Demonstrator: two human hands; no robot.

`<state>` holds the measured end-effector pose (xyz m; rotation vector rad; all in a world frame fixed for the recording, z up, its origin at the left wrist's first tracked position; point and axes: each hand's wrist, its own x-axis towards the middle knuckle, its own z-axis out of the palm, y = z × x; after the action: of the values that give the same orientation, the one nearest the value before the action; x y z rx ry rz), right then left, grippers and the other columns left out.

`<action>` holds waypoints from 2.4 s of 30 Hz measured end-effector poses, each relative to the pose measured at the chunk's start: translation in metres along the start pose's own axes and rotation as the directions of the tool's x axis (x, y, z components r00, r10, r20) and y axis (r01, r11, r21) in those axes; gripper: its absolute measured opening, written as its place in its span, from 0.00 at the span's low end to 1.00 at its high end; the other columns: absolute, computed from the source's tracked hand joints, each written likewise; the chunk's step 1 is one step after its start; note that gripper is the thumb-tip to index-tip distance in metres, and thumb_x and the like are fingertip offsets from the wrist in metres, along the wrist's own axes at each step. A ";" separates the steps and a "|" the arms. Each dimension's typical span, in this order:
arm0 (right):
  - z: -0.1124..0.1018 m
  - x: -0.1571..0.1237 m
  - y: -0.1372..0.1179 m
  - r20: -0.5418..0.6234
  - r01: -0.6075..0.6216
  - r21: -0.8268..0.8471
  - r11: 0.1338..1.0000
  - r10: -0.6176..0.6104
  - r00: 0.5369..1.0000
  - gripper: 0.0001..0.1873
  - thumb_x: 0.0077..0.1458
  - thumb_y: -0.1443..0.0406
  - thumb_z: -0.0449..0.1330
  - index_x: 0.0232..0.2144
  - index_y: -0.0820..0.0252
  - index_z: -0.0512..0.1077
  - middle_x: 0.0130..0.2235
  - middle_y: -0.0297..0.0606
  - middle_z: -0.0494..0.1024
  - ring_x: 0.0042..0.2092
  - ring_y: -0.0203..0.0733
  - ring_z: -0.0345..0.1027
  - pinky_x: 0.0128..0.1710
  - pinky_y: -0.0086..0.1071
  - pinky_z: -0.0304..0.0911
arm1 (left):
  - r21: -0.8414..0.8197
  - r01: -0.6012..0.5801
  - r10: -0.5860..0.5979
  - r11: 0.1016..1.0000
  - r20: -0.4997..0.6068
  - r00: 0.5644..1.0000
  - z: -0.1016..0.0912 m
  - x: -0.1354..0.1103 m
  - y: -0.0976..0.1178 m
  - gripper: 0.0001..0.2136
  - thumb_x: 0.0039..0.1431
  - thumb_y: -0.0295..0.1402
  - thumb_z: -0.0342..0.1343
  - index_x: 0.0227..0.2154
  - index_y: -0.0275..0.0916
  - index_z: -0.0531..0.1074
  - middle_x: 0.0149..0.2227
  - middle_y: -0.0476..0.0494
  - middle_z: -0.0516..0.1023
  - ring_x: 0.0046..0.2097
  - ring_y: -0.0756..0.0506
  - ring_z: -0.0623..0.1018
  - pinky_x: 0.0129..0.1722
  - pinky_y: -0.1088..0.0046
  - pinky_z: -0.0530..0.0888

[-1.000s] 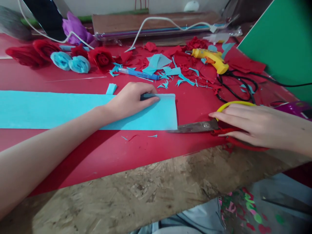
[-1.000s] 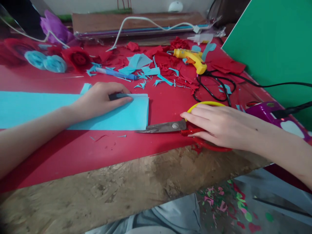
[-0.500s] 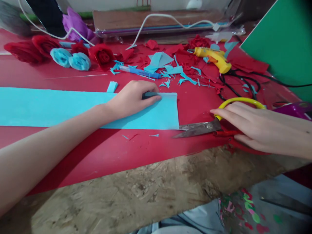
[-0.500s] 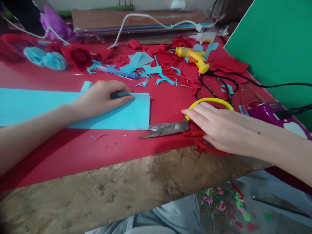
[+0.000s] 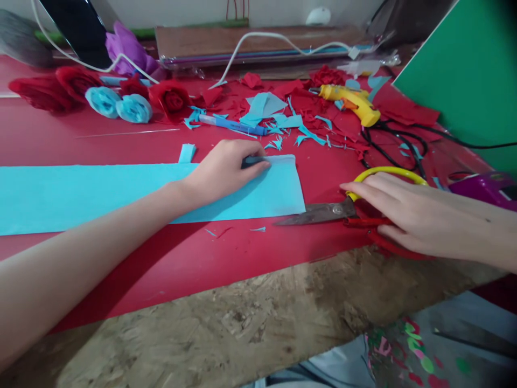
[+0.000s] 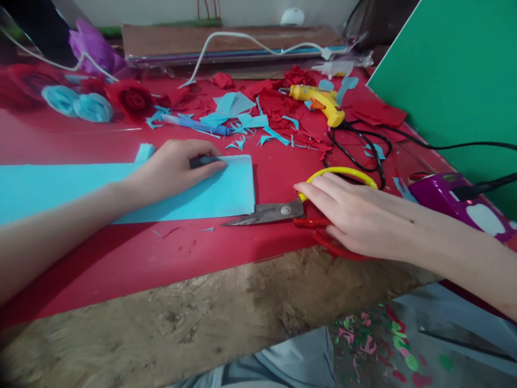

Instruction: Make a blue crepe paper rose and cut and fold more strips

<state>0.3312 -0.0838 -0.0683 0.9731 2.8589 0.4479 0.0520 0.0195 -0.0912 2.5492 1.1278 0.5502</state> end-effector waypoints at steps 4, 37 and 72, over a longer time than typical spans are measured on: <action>-0.001 -0.004 0.000 0.024 0.022 -0.023 0.999 -0.022 0.999 0.25 0.48 0.69 0.48 0.49 0.80 0.61 0.42 0.54 0.67 0.43 0.53 0.60 0.41 0.42 0.62 | -0.001 -0.017 0.017 1.000 0.004 1.000 0.001 0.000 -0.001 0.11 0.55 0.36 0.48 0.30 0.35 0.71 0.30 0.47 0.74 0.32 0.47 0.72 0.34 0.73 0.66; 0.001 0.006 -0.010 0.009 -0.051 0.041 0.998 0.051 0.999 0.26 0.47 0.70 0.47 0.50 0.79 0.61 0.41 0.53 0.67 0.43 0.53 0.63 0.37 0.42 0.67 | 0.037 -0.072 0.072 0.997 -0.021 0.997 0.003 0.000 -0.003 0.10 0.56 0.34 0.49 0.31 0.34 0.72 0.30 0.46 0.75 0.32 0.48 0.72 0.31 0.75 0.65; 0.013 0.005 0.014 0.081 -0.106 0.124 0.987 0.097 0.992 0.29 0.47 0.70 0.49 0.54 0.71 0.55 0.47 0.52 0.67 0.48 0.50 0.63 0.44 0.40 0.64 | -0.087 -0.337 0.346 0.938 0.146 0.927 -0.006 0.035 -0.026 0.06 0.55 0.34 0.54 0.30 0.35 0.70 0.30 0.48 0.72 0.29 0.52 0.69 0.30 0.78 0.65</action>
<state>0.3372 -0.0673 -0.0763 1.1358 2.8101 0.2319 0.0540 0.0630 -0.0892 2.6946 0.6042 0.4395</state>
